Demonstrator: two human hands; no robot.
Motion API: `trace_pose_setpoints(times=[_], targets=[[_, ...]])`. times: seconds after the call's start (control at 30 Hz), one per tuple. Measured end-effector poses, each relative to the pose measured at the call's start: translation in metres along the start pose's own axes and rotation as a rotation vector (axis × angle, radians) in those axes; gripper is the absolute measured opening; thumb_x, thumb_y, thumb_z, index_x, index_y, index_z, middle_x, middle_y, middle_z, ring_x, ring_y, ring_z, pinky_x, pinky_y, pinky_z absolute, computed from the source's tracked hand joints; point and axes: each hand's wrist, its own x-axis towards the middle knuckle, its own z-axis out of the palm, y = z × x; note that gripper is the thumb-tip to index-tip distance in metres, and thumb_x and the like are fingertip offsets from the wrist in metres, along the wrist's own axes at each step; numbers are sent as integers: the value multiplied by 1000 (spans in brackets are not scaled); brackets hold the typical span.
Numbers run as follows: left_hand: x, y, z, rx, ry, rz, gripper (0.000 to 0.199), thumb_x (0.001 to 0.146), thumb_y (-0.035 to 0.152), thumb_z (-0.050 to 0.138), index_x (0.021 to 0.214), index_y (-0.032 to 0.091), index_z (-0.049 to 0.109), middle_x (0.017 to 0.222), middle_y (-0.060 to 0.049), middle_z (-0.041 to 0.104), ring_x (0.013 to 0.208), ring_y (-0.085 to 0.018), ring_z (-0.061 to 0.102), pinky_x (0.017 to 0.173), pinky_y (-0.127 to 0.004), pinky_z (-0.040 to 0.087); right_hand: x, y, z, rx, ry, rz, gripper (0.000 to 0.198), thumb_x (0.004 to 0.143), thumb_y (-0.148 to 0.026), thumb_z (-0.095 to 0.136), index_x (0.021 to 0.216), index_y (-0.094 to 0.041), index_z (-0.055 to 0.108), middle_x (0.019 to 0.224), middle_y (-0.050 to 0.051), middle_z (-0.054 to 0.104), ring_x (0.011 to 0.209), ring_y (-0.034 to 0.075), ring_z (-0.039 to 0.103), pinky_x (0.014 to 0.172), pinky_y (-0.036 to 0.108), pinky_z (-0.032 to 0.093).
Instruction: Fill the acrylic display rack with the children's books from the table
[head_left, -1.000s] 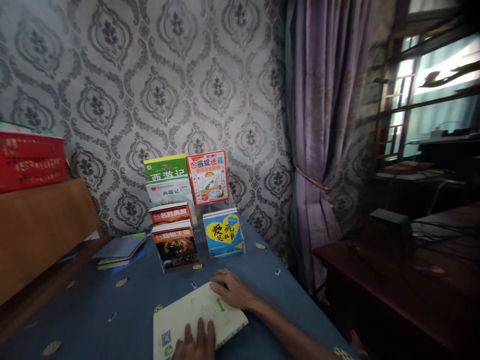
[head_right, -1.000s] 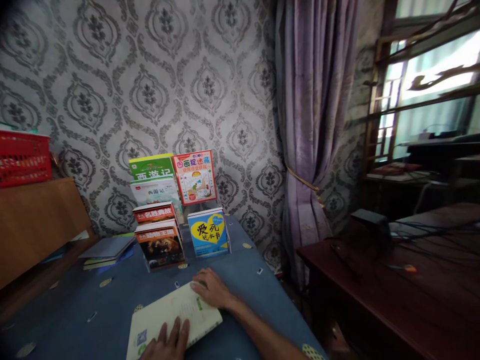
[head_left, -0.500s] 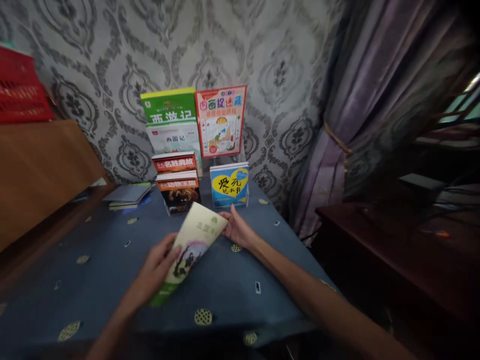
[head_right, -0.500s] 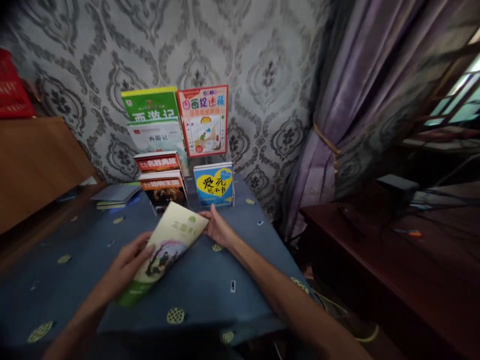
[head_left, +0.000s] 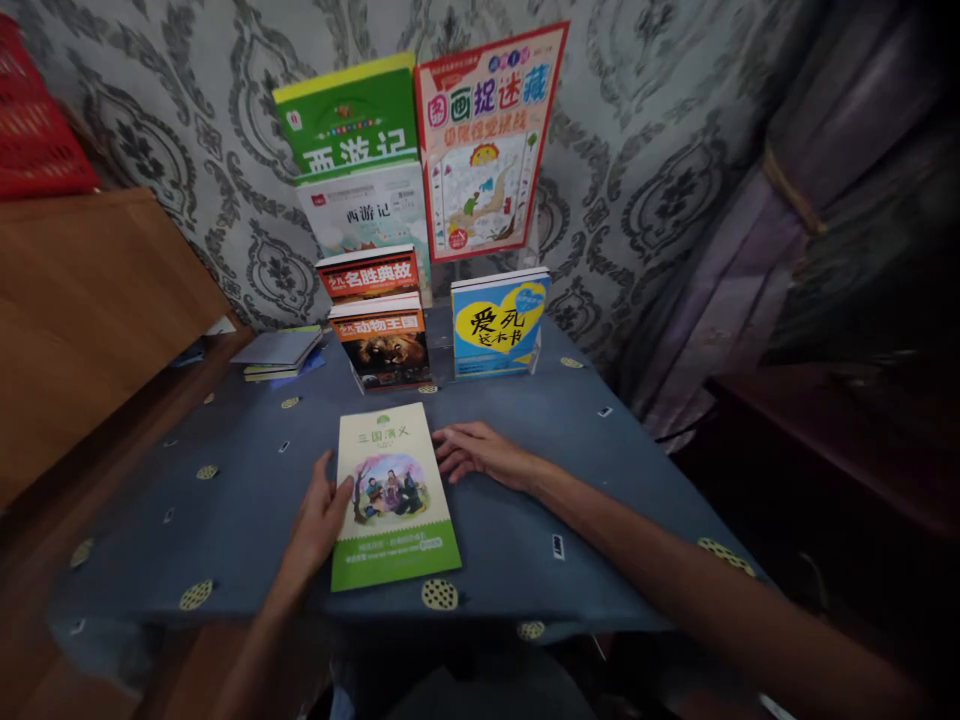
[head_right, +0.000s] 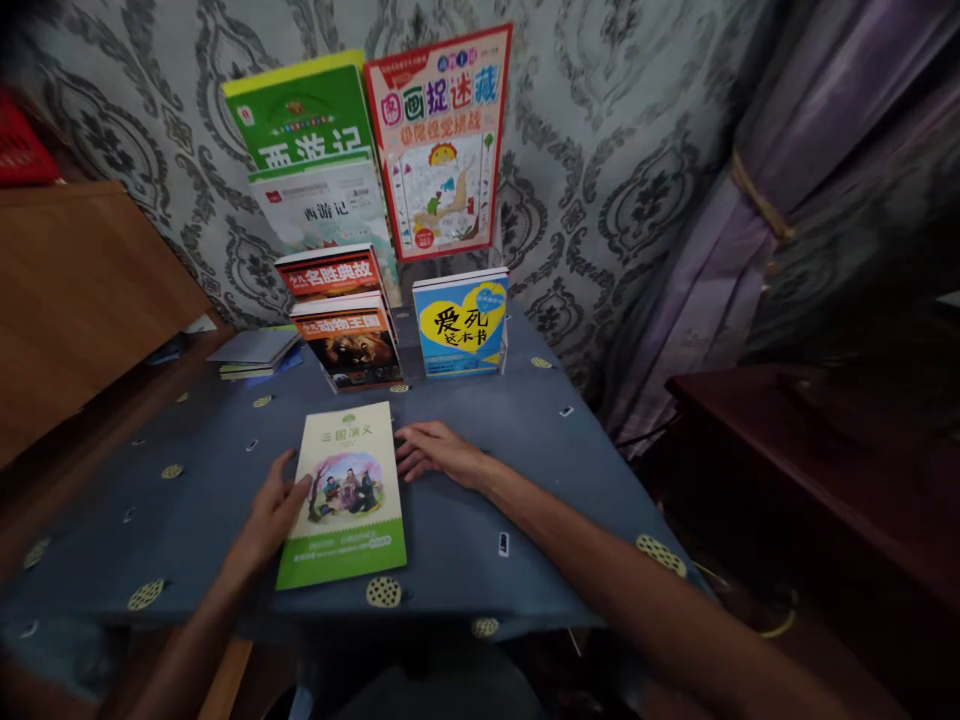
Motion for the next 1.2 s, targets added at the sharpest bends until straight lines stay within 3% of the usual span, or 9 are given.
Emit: trace_pose_setpoints(times=[0.13, 0.2, 0.27, 0.4, 0.6, 0.8, 1.2], targets=[[-1, 7, -11, 814, 3, 119, 51, 97, 45, 38, 136, 17, 53, 87, -13, 72, 82, -33, 69, 71, -42, 51, 3, 8, -4, -91, -21, -4, 40, 84, -46, 74, 104, -12, 67, 90, 8, 72, 77, 16, 73, 62, 24, 58], [3, 12, -10, 1052, 13, 189, 46, 99, 41, 34, 130, 16, 58, 96, -16, 70, 90, -35, 67, 75, -44, 51, 3, 10, -4, -136, -25, -33, 41, 84, -47, 72, 104, -12, 67, 90, 8, 72, 78, 16, 72, 64, 25, 58], [13, 13, -6, 1139, 38, 304, 44, 100, 35, 33, 128, 14, 59, 109, -18, 66, 102, -34, 63, 82, -44, 51, 2, 11, -2, -197, -22, -71, 42, 85, -49, 70, 105, -12, 67, 92, 9, 72, 78, 16, 71, 64, 26, 58], [36, 3, 2, 1154, 104, 397, 43, 101, 31, 34, 131, 11, 57, 129, -21, 58, 114, -34, 56, 90, -47, 49, -2, 10, 5, -354, 9, -168, 38, 90, -48, 63, 103, -13, 69, 88, 7, 71, 74, 15, 68, 59, 24, 55], [60, -8, 12, 1014, 105, 522, 42, 101, 30, 34, 131, 10, 56, 133, -21, 56, 126, -35, 49, 99, -53, 46, -7, 9, 14, -600, 75, -228, 31, 97, -36, 51, 109, -15, 71, 79, 4, 70, 58, 11, 60, 57, 24, 50], [74, -8, 22, 882, 58, 651, 41, 101, 29, 36, 130, 10, 56, 132, -21, 57, 135, -33, 45, 109, -52, 42, -9, 9, 18, -934, 106, -391, 30, 99, -28, 48, 111, -17, 73, 96, 8, 70, 86, 19, 64, 78, 33, 51], [88, 9, 66, 736, -103, 738, 42, 102, 30, 33, 136, 18, 55, 137, -17, 52, 141, -31, 37, 112, -55, 39, -9, 14, 16, -1034, 80, -410, 31, 102, -25, 42, 111, -18, 71, 92, 6, 64, 82, 17, 60, 78, 31, 49]])
